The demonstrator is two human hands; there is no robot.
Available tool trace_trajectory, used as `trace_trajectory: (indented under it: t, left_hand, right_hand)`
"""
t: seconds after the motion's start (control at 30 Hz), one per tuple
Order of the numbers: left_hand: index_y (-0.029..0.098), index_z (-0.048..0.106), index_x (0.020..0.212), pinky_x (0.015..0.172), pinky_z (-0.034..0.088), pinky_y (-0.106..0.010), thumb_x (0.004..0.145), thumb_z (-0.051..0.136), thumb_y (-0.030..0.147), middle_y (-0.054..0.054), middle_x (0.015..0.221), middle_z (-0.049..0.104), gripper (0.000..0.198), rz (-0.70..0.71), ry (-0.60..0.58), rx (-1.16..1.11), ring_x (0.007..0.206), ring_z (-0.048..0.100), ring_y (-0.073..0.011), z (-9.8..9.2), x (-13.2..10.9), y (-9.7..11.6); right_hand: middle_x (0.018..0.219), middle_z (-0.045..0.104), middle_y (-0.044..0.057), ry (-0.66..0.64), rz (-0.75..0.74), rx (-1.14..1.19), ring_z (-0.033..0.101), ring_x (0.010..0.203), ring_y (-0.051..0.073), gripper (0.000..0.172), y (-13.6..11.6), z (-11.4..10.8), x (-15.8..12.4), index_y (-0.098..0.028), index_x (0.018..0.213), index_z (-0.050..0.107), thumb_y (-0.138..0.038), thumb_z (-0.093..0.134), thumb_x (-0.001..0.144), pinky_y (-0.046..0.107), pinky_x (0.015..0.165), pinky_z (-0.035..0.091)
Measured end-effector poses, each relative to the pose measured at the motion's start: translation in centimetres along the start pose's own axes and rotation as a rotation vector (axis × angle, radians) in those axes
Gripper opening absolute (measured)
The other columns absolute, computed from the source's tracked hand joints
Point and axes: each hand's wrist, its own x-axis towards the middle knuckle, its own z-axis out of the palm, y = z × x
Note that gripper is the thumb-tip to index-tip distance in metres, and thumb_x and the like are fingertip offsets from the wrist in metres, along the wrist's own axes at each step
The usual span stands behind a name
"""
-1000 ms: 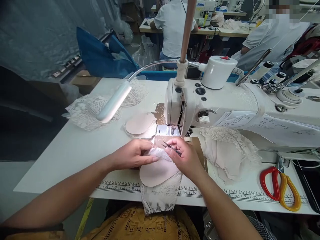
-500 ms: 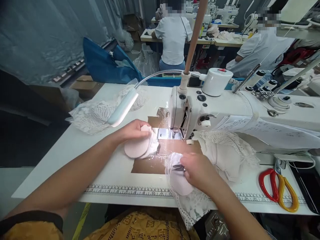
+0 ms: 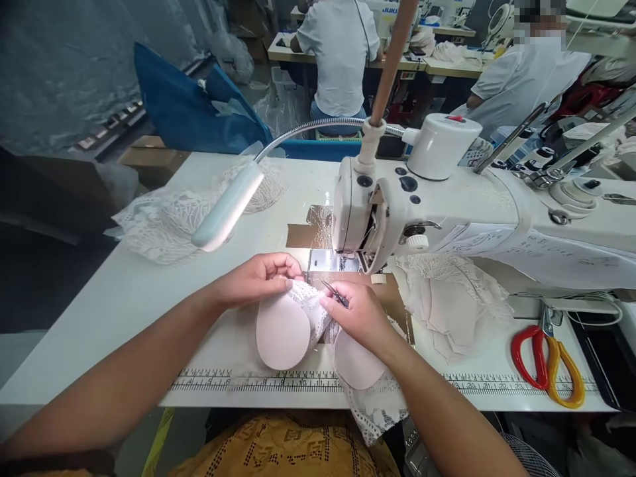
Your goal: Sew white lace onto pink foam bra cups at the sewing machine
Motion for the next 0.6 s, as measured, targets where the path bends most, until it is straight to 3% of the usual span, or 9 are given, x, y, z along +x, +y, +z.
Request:
trace_trajectory:
  t: [0.07,0.17,0.27,0.33,0.43,0.6]
  left_hand:
    - [0.016,0.058,0.108,0.083,0.047,-0.030,0.080,0.061,0.023,-0.007,0.104,0.064,0.030,0.041,-0.057,0.051,0.095,0.060,-0.0183,0.1,-0.1,0.0]
    - [0.019,0.057,0.119,0.092,0.044,-0.035,0.077,0.067,0.028,-0.008,0.115,0.062,0.044,0.097,-0.033,0.241,0.106,0.057,-0.0220,0.9,-0.2,0.3]
    - [0.019,0.062,0.112,0.081,0.046,-0.031,0.078,0.067,0.034,-0.006,0.108,0.064,0.037,0.067,-0.019,0.297,0.096,0.059,-0.0201,1.9,0.0,0.3]
    - [0.016,0.066,0.098,0.070,0.045,-0.026,0.082,0.063,0.035,-0.004,0.092,0.066,0.025,0.011,-0.053,0.220,0.082,0.059,-0.0163,2.3,0.2,0.0]
    - [0.013,0.066,0.082,0.059,0.041,-0.022,0.081,0.065,0.036,-0.001,0.074,0.062,0.023,-0.065,-0.082,0.036,0.067,0.054,-0.0122,2.5,0.5,-0.4]
    - [0.013,0.066,0.083,0.055,0.042,-0.020,0.078,0.070,0.037,-0.001,0.074,0.062,0.025,-0.159,-0.077,-0.142,0.065,0.055,-0.0114,2.4,0.5,-0.6]
  right_hand:
    - [0.068,0.056,-0.002,-0.018,-0.008,0.032,0.050,0.066,0.014,0.018,0.2,-0.1,-0.1,-0.019,0.077,0.059,-0.035,0.054,0.085,0.027,0.062,0.038]
    - [0.068,0.055,-0.002,-0.034,-0.011,0.051,0.049,0.065,0.014,0.019,0.2,-0.2,-0.3,-0.020,0.078,0.059,-0.035,0.053,0.086,0.026,0.061,0.038]
    - [0.070,0.058,-0.002,-0.031,-0.011,0.058,0.052,0.066,0.014,0.018,-0.1,-0.2,-0.5,-0.020,0.079,0.061,-0.035,0.052,0.086,0.027,0.062,0.039]
    - [0.073,0.062,-0.001,-0.018,-0.004,0.069,0.055,0.068,0.015,0.018,-0.3,-0.2,-0.6,-0.020,0.082,0.063,-0.034,0.052,0.086,0.028,0.064,0.042]
    - [0.085,0.068,0.002,0.074,-0.001,0.064,0.060,0.076,0.018,0.018,-0.4,-0.2,-0.7,-0.021,0.090,0.066,-0.034,0.055,0.085,0.030,0.069,0.047]
    - [0.089,0.068,0.003,0.209,-0.028,0.013,0.065,0.081,0.019,0.030,0.4,-0.3,-1.4,-0.023,0.108,0.059,-0.041,0.057,0.084,0.031,0.072,0.051]
